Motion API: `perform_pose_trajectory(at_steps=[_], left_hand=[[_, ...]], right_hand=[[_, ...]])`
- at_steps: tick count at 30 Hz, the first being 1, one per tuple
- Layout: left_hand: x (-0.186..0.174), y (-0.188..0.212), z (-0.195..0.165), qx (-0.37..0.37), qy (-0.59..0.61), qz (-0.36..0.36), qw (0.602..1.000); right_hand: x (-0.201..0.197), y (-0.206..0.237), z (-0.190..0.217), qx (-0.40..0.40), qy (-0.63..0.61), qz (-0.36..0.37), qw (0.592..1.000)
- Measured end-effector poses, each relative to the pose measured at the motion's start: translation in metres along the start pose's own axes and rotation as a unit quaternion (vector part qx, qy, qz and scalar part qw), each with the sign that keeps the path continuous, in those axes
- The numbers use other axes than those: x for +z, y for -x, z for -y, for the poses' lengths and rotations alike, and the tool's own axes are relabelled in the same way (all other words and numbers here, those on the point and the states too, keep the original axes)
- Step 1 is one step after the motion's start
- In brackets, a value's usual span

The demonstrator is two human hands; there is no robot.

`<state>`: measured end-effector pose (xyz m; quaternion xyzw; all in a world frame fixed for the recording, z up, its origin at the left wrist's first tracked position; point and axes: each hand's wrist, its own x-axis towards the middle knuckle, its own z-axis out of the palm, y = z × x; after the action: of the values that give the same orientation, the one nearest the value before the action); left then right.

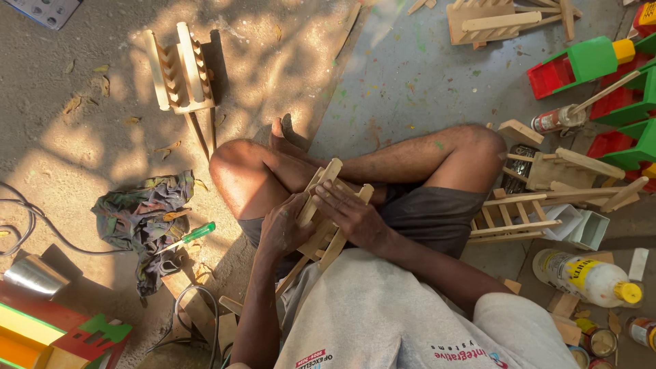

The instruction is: The person sits cross-legged on the ground and sands small wooden toy parts, including ladder-shaped and chair-shaped pieces, using a sanding block. They turn the pieces over and reposition them to sand different sides, then set finished pieces aside and pick up new ones.

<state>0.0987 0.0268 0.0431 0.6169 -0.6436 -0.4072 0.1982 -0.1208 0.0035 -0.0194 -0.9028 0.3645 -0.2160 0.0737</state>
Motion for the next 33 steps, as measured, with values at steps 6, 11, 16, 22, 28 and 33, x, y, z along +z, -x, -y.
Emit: perform_pose_trajectory(at_steps=[6,11,16,22,28,33], left_hand=[[-0.001,-0.001,-0.003,-0.018,0.001,0.0,1.0],[-0.001,-0.001,-0.002,-0.005,0.0,0.001,1.0],[0.001,-0.002,0.003,0.003,0.035,-0.004,0.999],[0.003,-0.003,0.007,0.013,0.046,-0.01,0.999],[0.005,-0.003,0.013,0.027,0.069,-0.007,0.997],[-0.003,0.0,0.029,0.017,0.103,0.103,0.989]], right_hand=[[-0.001,0.003,0.004,0.02,-0.017,-0.045,0.999],[-0.001,0.001,0.004,0.013,0.004,-0.029,0.999],[0.0,-0.001,0.003,-0.046,-0.051,-0.049,0.996],[0.002,0.001,0.003,0.083,-0.016,0.019,0.996],[-0.003,-0.003,0.004,0.095,-0.064,-0.065,0.991],[-0.006,-0.005,0.011,0.021,-0.081,-0.061,0.995]])
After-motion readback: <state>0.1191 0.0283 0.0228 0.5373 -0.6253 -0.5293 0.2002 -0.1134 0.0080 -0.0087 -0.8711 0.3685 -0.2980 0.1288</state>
